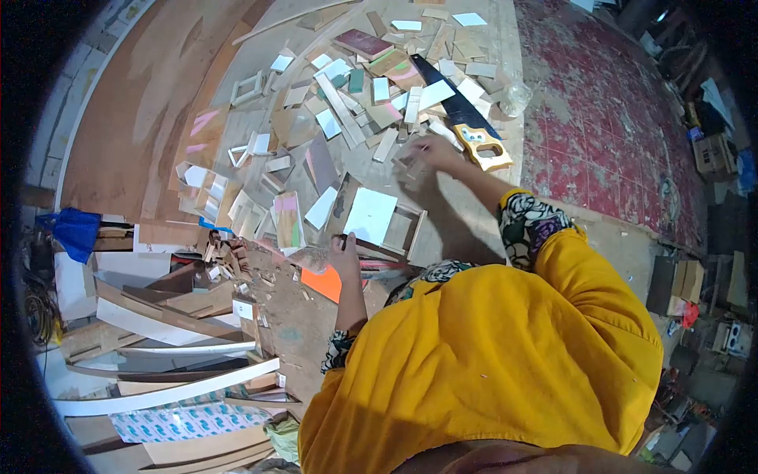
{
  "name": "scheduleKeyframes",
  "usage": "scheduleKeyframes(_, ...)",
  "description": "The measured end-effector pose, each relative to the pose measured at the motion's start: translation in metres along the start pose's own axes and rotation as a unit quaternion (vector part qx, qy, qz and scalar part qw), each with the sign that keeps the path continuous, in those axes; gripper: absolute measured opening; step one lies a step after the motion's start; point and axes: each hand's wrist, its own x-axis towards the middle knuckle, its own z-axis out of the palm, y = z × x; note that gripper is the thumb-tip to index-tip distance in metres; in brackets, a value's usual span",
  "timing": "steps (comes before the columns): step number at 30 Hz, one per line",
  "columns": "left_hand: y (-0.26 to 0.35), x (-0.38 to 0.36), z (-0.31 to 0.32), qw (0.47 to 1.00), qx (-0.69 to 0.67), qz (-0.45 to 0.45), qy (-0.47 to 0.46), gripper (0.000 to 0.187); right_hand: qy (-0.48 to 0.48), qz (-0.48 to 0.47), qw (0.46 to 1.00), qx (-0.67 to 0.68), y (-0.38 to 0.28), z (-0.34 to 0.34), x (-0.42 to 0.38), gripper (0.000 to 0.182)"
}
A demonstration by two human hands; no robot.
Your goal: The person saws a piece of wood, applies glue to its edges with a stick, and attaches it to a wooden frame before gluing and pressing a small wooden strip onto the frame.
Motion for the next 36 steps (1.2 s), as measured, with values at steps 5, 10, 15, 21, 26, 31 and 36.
scheduleKeyframes(5,-0.028,0.004,0.006,0.997,-0.07,-0.043,0.01,0.023,0.112,0.09,0.983,-0.118,0.054,-0.091,0.044,0.025)
scheduleKeyframes(10,0.002,-0.005,0.005,0.984,-0.121,-0.125,0.024,0.018,0.15,0.095,0.957,-0.23,0.118,-0.142,0.106,0.02)
scheduleKeyframes(15,0.032,-0.005,0.012,0.981,-0.11,-0.142,0.075,0.022,0.2,0.143,0.946,-0.21,0.165,-0.156,0.198,0.017)
scheduleKeyframes(21,0.023,-0.002,0.009,0.981,-0.125,-0.139,0.042,0.019,0.099,0.191,0.927,-0.307,0.159,-0.139,0.258,0.022)
scheduleKeyframes(26,0.029,-0.001,0.006,0.983,-0.111,-0.135,0.06,0.02,0.103,0.316,0.903,-0.272,0.128,-0.141,0.264,0.028)
scheduleKeyframes(31,0.026,-0.003,0.006,0.98,-0.096,-0.168,0.045,0.018,0.133,0.345,0.899,-0.237,0.106,-0.177,0.242,0.032)
scheduleKeyframes(36,0.026,-0.004,0.005,0.968,-0.089,-0.23,0.043,0.038,0.13,0.194,0.966,-0.111,0.101,-0.174,0.17,0.023)
